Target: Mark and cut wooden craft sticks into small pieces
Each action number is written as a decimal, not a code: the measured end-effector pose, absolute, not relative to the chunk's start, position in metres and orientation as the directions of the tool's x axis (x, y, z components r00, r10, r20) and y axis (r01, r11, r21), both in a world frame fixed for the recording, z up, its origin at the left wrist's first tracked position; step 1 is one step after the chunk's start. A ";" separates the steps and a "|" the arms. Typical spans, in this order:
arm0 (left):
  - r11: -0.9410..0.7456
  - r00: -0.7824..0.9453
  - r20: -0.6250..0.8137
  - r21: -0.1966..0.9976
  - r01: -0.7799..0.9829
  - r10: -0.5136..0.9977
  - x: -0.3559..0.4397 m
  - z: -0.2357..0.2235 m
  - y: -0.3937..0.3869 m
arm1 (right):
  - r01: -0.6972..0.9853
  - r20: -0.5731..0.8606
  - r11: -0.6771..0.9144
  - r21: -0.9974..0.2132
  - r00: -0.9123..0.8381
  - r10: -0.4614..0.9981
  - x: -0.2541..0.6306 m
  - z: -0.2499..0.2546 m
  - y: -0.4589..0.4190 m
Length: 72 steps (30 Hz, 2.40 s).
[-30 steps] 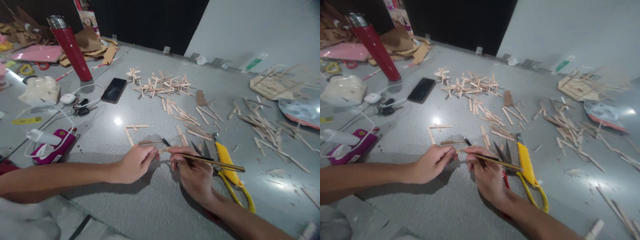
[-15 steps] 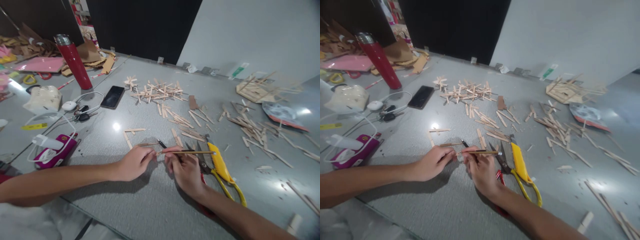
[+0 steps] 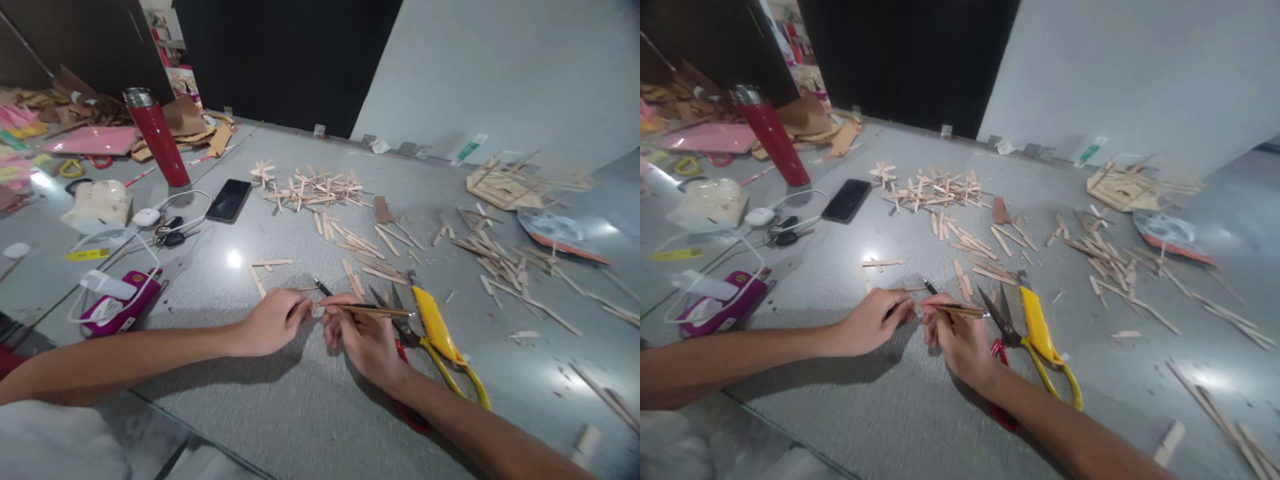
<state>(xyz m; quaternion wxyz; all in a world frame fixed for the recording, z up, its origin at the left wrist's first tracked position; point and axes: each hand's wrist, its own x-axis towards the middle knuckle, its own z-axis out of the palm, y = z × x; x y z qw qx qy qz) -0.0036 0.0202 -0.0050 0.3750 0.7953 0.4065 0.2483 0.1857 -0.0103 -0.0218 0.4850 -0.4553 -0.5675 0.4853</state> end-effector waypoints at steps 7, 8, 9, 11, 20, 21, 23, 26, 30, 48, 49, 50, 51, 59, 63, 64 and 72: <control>-0.407 0.534 0.124 0.793 0.453 0.836 -0.003 -0.010 0.017 | 0.014 0.094 0.098 -0.995 -0.150 0.984 0.185 -0.023 -0.011; -0.412 0.536 0.129 0.792 0.450 0.834 -0.003 -0.011 0.017 | 0.012 0.095 0.098 -0.995 -0.155 0.983 0.185 -0.023 -0.011; -0.415 0.536 0.133 0.792 0.448 0.834 -0.003 -0.011 0.017 | 0.005 0.099 0.101 -0.995 -0.159 0.982 0.185 -0.023 -0.012; -0.416 0.533 0.140 0.794 0.443 0.834 -0.003 -0.010 0.017 | -0.015 0.126 0.125 -0.992 -0.151 0.981 0.186 -0.024 -0.012; -0.430 0.533 0.171 0.803 0.412 0.829 -0.003 -0.010 0.017 | -0.013 0.219 0.219 -0.976 -0.124 0.968 0.187 -0.023 -0.013; -0.436 0.539 0.173 0.803 0.408 0.824 -0.003 -0.010 0.018 | -0.009 0.203 0.204 -0.979 -0.120 0.972 0.185 -0.023 -0.012; -0.443 0.550 0.177 0.803 0.399 0.816 -0.004 -0.010 0.018 | -0.006 0.166 0.167 -0.986 -0.118 0.979 0.183 -0.021 -0.012; -0.440 0.548 0.178 0.807 0.394 0.817 -0.004 -0.009 0.018 | -0.010 0.164 0.164 -0.986 -0.126 0.978 0.184 -0.021 -0.012; -0.426 0.529 0.181 0.818 0.388 0.829 -0.002 -0.009 0.017 | 0.046 0.250 0.259 -0.965 -0.146 0.957 0.189 -0.024 -0.013; -0.448 0.542 0.196 0.808 0.382 0.817 -0.003 -0.008 0.015 | 0.117 0.295 0.318 -0.941 -0.178 0.939 0.191 -0.022 -0.014; -0.448 0.537 0.200 0.808 0.383 0.820 -0.003 -0.009 0.015 | 0.122 0.314 0.339 -0.933 -0.187 0.931 0.191 -0.022 -0.015; -0.449 0.532 0.204 0.807 0.384 0.822 -0.003 -0.009 0.015 | 0.129 0.337 0.365 -0.922 -0.194 0.921 0.191 -0.021 -0.015; -0.449 0.528 0.206 0.806 0.386 0.824 -0.003 -0.009 0.015 | 0.137 0.354 0.383 -0.914 -0.196 0.915 0.191 -0.021 -0.015; -0.445 0.538 0.193 0.807 0.389 0.820 -0.003 -0.008 0.015 | 0.162 0.343 0.374 -0.913 -0.191 0.920 0.193 -0.024 -0.015; -0.430 0.538 0.181 0.819 0.381 0.823 -0.003 -0.007 0.015 | 0.117 0.290 0.314 -0.942 -0.189 0.938 0.191 -0.024 -0.015; -0.417 0.535 0.169 0.823 0.385 0.828 -0.003 -0.007 0.015 | 0.098 0.265 0.286 -0.953 -0.183 0.947 0.190 -0.024 -0.014; -0.355 0.482 0.134 0.843 0.404 0.866 -0.002 -0.007 0.016 | 0.119 0.253 0.270 -0.955 -0.141 0.957 0.186 -0.017 -0.014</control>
